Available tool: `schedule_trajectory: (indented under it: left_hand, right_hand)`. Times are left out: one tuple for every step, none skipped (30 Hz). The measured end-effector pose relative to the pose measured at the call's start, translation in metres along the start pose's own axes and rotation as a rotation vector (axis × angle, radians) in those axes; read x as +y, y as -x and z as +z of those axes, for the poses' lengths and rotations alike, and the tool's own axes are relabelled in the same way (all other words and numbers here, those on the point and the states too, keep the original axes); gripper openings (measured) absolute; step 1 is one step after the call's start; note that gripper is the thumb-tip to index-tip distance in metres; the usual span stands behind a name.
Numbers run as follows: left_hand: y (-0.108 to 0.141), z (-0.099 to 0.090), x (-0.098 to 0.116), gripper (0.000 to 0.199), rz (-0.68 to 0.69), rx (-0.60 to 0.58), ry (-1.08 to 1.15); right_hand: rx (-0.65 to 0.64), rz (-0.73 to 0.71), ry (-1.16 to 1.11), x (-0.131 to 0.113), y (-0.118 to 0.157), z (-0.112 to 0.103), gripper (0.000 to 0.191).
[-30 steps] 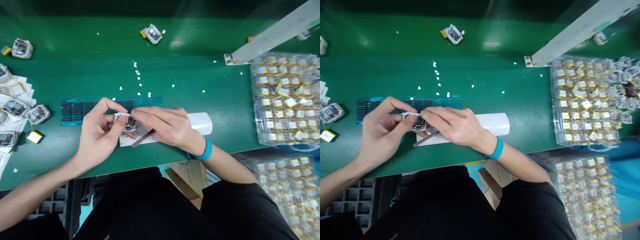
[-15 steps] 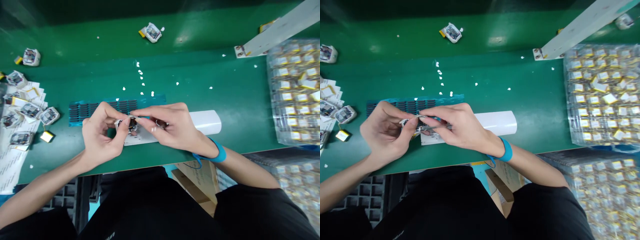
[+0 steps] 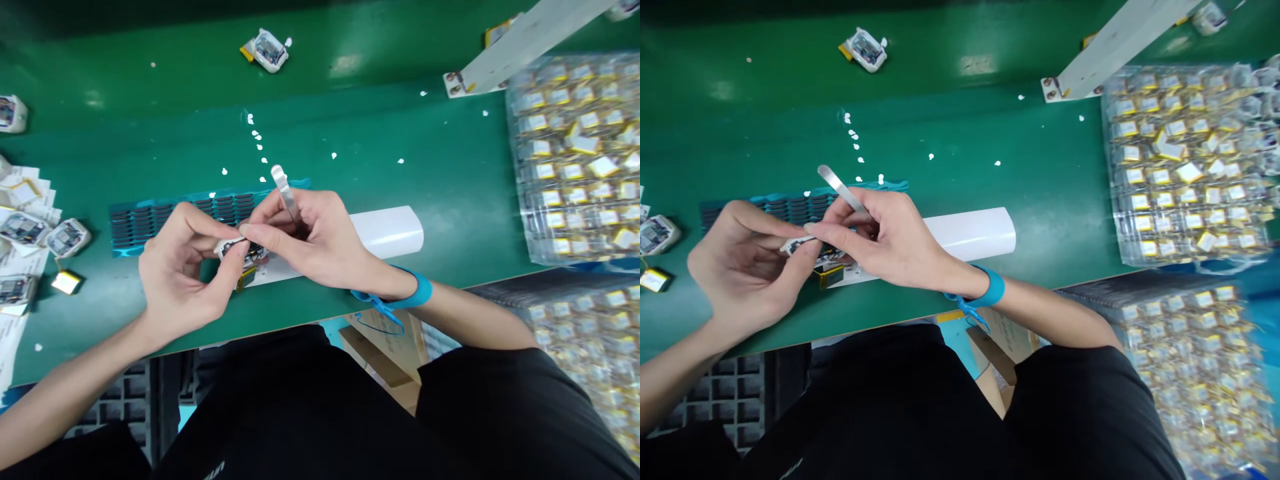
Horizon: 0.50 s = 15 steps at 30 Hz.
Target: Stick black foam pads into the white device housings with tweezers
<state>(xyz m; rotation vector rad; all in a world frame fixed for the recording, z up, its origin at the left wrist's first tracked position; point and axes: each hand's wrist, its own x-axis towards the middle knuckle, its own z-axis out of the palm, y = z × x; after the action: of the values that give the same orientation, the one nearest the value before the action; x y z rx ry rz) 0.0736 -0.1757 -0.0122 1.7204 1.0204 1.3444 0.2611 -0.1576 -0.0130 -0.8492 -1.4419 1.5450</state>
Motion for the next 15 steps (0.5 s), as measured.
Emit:
schedule_trajectory:
  left_hand:
    - [-0.001, 0.000, 0.000, 0.021, 0.008, 0.003, 0.007]
    - [-0.002, 0.000, 0.001, 0.022, -0.001, -0.003, 0.004]
    - [-0.003, -0.002, 0.004, 0.022, -0.023, -0.015, -0.013]
    - [-0.005, -0.005, 0.007, 0.019, -0.055, -0.034, -0.045]
    - [-0.007, -0.009, 0.011, 0.016, -0.081, -0.051, -0.086]
    - [-0.009, -0.015, 0.015, 0.013, -0.102, -0.062, -0.138]
    - [-0.011, -0.022, 0.019, 0.011, -0.109, -0.069, -0.197]
    - [-0.014, -0.030, 0.023, 0.010, -0.095, -0.087, -0.256]
    - [-0.018, -0.038, 0.027, 0.008, -0.054, -0.122, -0.309]
    - [-0.021, -0.045, 0.029, 0.009, -0.014, -0.197, -0.362]
    - [-0.025, -0.051, 0.030, 0.009, 0.034, -0.301, -0.404]
    - [-0.029, -0.056, 0.030, 0.009, 0.091, -0.415, -0.423]
    - [-0.033, -0.059, 0.029, 0.010, 0.149, -0.515, -0.429]
    - [-0.035, -0.060, 0.027, 0.011, 0.206, -0.588, -0.426]
    - [-0.037, -0.060, 0.024, 0.013, 0.256, -0.633, -0.421]
  right_hand:
    - [0.019, -0.009, 0.011, -0.001, 0.000, 0.000, 0.041]
    - [0.036, -0.015, 0.039, -0.002, 0.000, 0.000, 0.041]
    - [0.059, -0.022, 0.074, -0.004, -0.001, 0.000, 0.041]
    - [0.079, -0.023, 0.110, -0.007, -0.001, -0.002, 0.042]
    - [0.098, -0.025, 0.134, -0.009, -0.001, -0.004, 0.044]
    - [0.101, -0.027, 0.153, -0.012, -0.002, -0.007, 0.046]
    - [0.084, -0.038, 0.176, -0.014, -0.002, -0.010, 0.048]
    - [0.055, -0.073, 0.213, -0.015, -0.002, -0.013, 0.050]
    - [0.023, -0.120, 0.279, -0.016, -0.001, -0.015, 0.053]
    - [-0.011, -0.158, 0.375, -0.016, -0.001, -0.017, 0.056]
    - [-0.038, -0.180, 0.493, -0.016, 0.000, -0.018, 0.060]
    - [-0.062, -0.179, 0.614, -0.015, 0.000, -0.019, 0.062]
    - [-0.081, -0.160, 0.717, -0.015, 0.001, -0.020, 0.064]
    - [-0.102, -0.129, 0.793, -0.014, 0.001, -0.020, 0.065]
    - [-0.125, -0.106, 0.837, -0.014, 0.001, -0.020, 0.066]
